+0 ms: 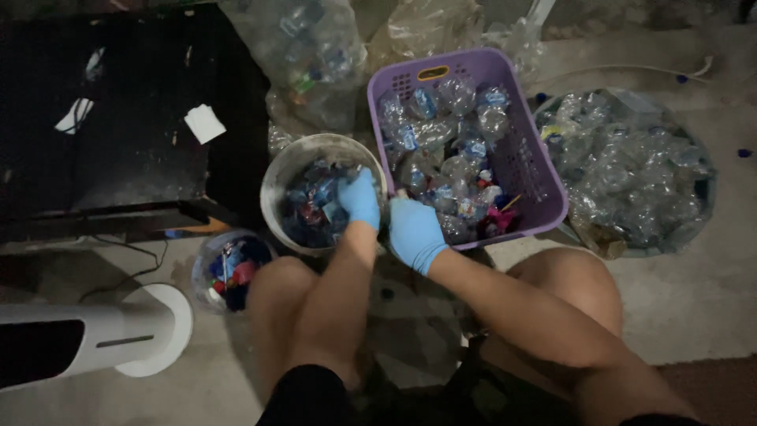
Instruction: The person sits on the floor and uses scissors to cut plastic water bottles into smaller pieces. They pick up bottles from a purple basket, cut them, and place the pieces into a white bucket.
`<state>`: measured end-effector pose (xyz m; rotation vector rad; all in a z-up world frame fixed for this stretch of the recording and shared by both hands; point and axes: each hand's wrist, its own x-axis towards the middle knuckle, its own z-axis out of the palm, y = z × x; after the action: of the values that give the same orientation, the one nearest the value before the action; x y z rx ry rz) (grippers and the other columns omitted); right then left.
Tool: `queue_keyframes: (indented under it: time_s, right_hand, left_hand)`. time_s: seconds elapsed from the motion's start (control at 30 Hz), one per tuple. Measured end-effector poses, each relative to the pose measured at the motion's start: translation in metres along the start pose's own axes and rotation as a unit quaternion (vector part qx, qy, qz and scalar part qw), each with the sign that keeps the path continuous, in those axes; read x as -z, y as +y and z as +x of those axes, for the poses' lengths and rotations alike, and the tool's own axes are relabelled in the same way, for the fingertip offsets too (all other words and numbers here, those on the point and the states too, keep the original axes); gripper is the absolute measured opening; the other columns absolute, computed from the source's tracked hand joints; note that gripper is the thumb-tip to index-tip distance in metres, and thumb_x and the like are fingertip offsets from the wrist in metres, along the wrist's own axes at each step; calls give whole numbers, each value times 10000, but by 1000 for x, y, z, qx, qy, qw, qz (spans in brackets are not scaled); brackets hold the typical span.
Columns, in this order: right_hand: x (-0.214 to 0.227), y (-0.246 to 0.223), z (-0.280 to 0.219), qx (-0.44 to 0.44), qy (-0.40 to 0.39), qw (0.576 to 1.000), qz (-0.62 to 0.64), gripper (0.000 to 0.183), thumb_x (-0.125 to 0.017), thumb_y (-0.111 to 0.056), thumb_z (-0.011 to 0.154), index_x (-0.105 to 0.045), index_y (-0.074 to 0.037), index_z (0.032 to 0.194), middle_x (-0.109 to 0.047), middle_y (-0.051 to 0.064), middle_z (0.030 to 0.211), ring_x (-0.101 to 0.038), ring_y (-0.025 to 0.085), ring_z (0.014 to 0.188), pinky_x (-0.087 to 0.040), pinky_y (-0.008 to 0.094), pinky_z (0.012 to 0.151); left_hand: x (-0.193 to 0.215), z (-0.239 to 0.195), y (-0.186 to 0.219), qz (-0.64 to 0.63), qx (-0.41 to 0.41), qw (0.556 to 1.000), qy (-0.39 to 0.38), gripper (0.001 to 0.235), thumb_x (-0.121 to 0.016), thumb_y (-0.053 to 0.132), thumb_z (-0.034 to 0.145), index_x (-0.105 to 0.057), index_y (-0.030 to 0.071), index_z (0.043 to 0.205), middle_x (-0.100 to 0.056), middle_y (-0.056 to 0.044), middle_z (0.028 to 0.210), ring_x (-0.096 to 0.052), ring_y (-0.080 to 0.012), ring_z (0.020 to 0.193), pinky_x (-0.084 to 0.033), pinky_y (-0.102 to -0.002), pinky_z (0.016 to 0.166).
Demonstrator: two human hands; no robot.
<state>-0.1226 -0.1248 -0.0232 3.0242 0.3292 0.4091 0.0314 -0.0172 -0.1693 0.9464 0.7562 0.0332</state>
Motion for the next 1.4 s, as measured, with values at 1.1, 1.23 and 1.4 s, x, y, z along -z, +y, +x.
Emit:
queue_keyframes:
  time_s: [1.1,1.23,1.4]
  right_hand:
    - [60,409,-132,-656,191,675,278,373,-661,-375,685,-713,-276,1040,-762,-28,850,-703,163,782,-552,322,769]
    - [-69,517,-211,-560,330,751,117,448,-773,-428,707,-764,-75,984,-743,161,942,-703,318,838,-561,455,719]
    - [-20,499,-216,-662,289,682,114,396,-672,-184,690,-746,-91,1067,-772,158,899,-745,402,848,-594,491,725]
  left_hand:
    - [15,-48,1,643,-296,701,-87,575,-697,572,918,-650,47,1146,-697,-270,1125,-631,-489,1060,-487,-536,909]
    - [4,-75,17,597,-263,750,-108,435,-720,474,905,-684,54,1011,-710,-234,1007,-639,-472,975,-463,-526,816]
    - [10,-56,8,625,-322,702,-111,440,-736,451,955,-700,17,1022,-737,-254,994,-676,-483,938,-507,-546,817]
